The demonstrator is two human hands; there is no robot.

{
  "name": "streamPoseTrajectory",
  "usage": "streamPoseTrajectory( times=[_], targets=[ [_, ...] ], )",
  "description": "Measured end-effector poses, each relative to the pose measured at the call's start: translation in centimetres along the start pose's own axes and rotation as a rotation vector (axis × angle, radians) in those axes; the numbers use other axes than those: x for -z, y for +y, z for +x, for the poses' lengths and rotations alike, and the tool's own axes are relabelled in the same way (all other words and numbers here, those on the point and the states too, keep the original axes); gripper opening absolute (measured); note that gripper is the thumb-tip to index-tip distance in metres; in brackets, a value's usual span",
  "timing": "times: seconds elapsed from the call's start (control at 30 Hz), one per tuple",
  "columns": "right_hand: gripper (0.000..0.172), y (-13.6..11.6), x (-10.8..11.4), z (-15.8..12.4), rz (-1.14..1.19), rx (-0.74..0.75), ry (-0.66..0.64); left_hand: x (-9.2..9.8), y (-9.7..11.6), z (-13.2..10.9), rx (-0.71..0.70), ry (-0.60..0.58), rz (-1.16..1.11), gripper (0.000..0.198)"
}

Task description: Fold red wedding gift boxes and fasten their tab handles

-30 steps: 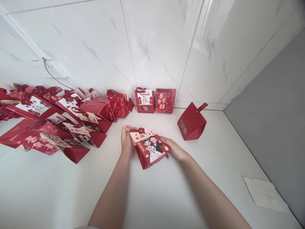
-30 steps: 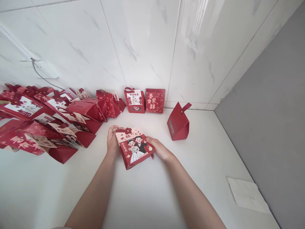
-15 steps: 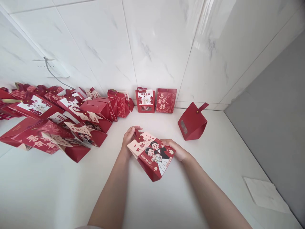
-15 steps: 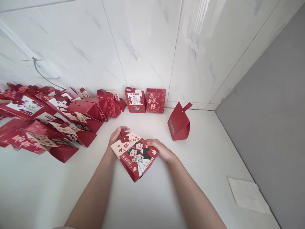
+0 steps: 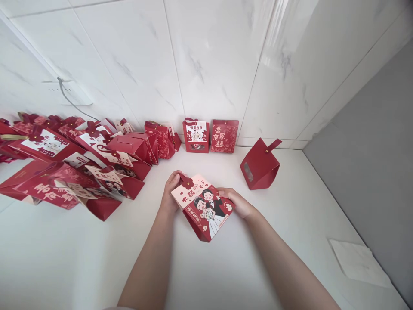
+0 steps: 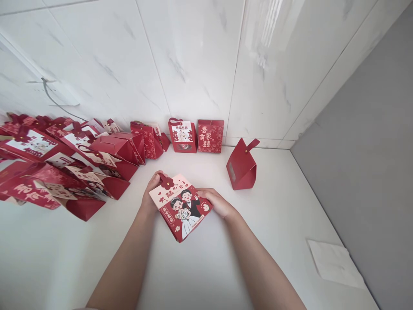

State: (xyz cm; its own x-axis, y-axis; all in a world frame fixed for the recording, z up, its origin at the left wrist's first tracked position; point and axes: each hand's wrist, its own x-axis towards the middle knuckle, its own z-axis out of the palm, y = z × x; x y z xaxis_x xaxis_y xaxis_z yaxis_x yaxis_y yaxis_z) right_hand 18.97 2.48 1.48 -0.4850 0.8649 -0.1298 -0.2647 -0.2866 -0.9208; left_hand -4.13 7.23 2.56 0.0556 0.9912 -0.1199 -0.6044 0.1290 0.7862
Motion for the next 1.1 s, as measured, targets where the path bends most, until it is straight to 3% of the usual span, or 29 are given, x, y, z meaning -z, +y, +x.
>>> streamPoseTrajectory(
  times=[0.37, 0.43, 0.53, 0.63, 0.73, 0.9, 1.1],
  targets=[
    [0.040, 0.3, -0.1, 0.1, -0.012, 0.004, -0.010, 0.4, -0.5, 0.6, 0.017, 0.034, 0.041, 0.035],
    [0.038, 0.9, -0.3, 0.4, -0.042, 0.106, 0.113, 0.2, -0.5, 0.6, 0.053, -0.007, 0.026, 0.047],
    [0.037, 1.5, -0.7, 0.9, -0.218, 0.388, 0.414, 0.1, -0.7, 0.6, 0.070, -0.122, 0.069, 0.071],
    [0.041, 1.7, -0.7, 1.1, -0.389, 0.523, 0.549, 0.0, -1.5, 0.6, -0.005, -0.206, 0.265, 0.063],
    [0.046, 1.9, -0.1, 1.3, -0.375, 0.490, 0.558, -0.1, -2.2, 0.7, -0.023, -0.261, 0.425, 0.063],
    [0.052, 2.6, 0.8, 1.8, -0.332, 0.360, 0.590, -0.2, -2.4, 0.8, -0.043, -0.205, 0.458, 0.065],
    [0.051, 2.2, 0.4, 1.7, -0.329, 0.378, 0.575, -0.2, -2.0, 0.8, -0.052, -0.228, 0.469, 0.067]
  ],
)
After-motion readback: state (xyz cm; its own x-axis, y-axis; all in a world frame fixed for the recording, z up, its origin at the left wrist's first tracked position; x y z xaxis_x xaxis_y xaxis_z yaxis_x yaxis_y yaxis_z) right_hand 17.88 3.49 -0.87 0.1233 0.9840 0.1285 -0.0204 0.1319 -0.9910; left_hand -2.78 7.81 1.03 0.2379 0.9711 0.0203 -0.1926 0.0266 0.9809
